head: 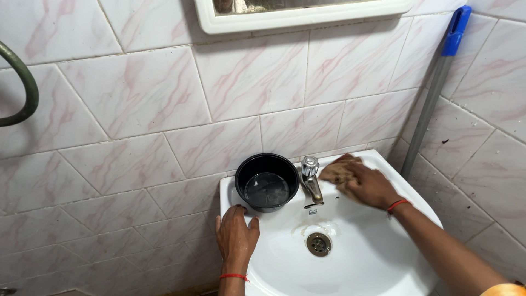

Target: The person washes a cloth under running water in a bathroom sink, then uses the wet cloth to wipe the sink basin, faucet, and a black bowl. The person repeatedly rinses and wrings the cloth while scrubbing the surfaces.

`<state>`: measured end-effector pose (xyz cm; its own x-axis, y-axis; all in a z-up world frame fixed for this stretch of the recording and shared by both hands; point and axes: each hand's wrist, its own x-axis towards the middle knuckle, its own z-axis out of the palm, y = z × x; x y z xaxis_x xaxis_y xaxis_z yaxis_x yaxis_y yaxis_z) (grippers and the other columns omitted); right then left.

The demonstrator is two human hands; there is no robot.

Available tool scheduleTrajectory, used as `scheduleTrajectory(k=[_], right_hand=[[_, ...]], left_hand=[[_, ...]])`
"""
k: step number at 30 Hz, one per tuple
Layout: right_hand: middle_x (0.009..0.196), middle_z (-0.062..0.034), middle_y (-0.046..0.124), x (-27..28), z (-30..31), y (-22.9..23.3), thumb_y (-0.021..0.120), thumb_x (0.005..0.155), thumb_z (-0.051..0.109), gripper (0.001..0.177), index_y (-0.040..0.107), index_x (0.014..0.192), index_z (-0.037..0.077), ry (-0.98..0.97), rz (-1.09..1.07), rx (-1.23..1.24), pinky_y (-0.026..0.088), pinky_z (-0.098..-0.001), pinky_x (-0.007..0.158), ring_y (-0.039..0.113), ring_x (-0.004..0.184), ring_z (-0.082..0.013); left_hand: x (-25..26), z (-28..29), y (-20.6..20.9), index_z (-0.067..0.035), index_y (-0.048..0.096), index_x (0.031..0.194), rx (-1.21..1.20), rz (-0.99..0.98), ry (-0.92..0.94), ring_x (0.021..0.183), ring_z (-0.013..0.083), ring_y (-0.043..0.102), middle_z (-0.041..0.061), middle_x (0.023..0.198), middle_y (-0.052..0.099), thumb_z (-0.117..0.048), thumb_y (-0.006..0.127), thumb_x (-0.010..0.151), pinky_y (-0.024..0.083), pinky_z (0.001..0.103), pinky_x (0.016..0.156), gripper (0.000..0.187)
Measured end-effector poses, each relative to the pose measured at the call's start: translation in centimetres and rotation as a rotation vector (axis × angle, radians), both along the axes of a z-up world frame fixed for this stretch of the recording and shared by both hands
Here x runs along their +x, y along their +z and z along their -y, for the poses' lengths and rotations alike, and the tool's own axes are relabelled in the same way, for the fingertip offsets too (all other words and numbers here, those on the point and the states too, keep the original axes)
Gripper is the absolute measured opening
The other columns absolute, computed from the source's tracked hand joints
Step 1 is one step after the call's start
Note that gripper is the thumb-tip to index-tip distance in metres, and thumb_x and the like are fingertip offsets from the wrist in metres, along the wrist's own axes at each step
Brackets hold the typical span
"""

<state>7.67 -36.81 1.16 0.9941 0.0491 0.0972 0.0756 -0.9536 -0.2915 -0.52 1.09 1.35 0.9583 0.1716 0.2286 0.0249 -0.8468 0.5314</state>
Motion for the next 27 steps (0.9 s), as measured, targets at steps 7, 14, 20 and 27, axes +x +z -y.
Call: scheduleTrajectory(k=[7,14,20,27], right_hand=[[0.154,-0.0027,0.049,-3.9,6.4,-2.7,0.048,0.085,0.046,0.062,0.059,0.138,0.016,-0.141,0.109,-0.217,0.032,-0.0484,0.118,0.040,0.147,-0.0191],[0.158,-0.0007,0.044,-3.3,5.0,-2.7,0.044,0.090,0.050,0.060,0.054,0.141,0.021,-0.147,0.202,-0.241,0.025,-0.0541,0.119,0.032,0.152,-0.0185],[0.156,-0.0031,0.049,-1.6,-4.3,2.0,0.037,0.095,0.071,0.077,0.048,0.153,0.022,-0.292,-0.139,-0.139,0.042,-0.0404,0.117,0.052,0.139,-0.0236],[0.152,-0.0056,0.046,1.0,-5.3,-2.9,0.052,0.082,0.051,0.065,0.056,0.140,0.022,0.046,0.386,-0.254,0.039,-0.0458,0.105,0.049,0.136,-0.0247]], left_hand=[[-0.2,-0.2,0.6,-0.005,0.073,0.112,-0.044,-0.022,0.018,0.116,0.0246,0.065,0.006,0.118,0.072,-0.024,0.073,0.084,0.031,0.051,0.120,0.034],[0.1,1.1,0.6,-0.005,0.063,0.132,0.184,-0.057,-0.012,0.135,0.0234,0.049,0.011,0.144,0.056,-0.034,0.079,0.079,0.025,0.059,0.118,0.062],[0.7,1.5,0.2,-0.004,0.053,0.142,0.283,-0.149,-0.048,0.143,0.0253,0.039,0.014,0.150,0.045,-0.036,0.079,0.081,0.024,0.064,0.118,0.075],[1.0,1.3,0.6,-0.005,0.051,0.144,0.249,-0.146,-0.032,0.143,0.0236,0.039,0.012,0.151,0.046,-0.034,0.079,0.081,0.023,0.062,0.120,0.076]])
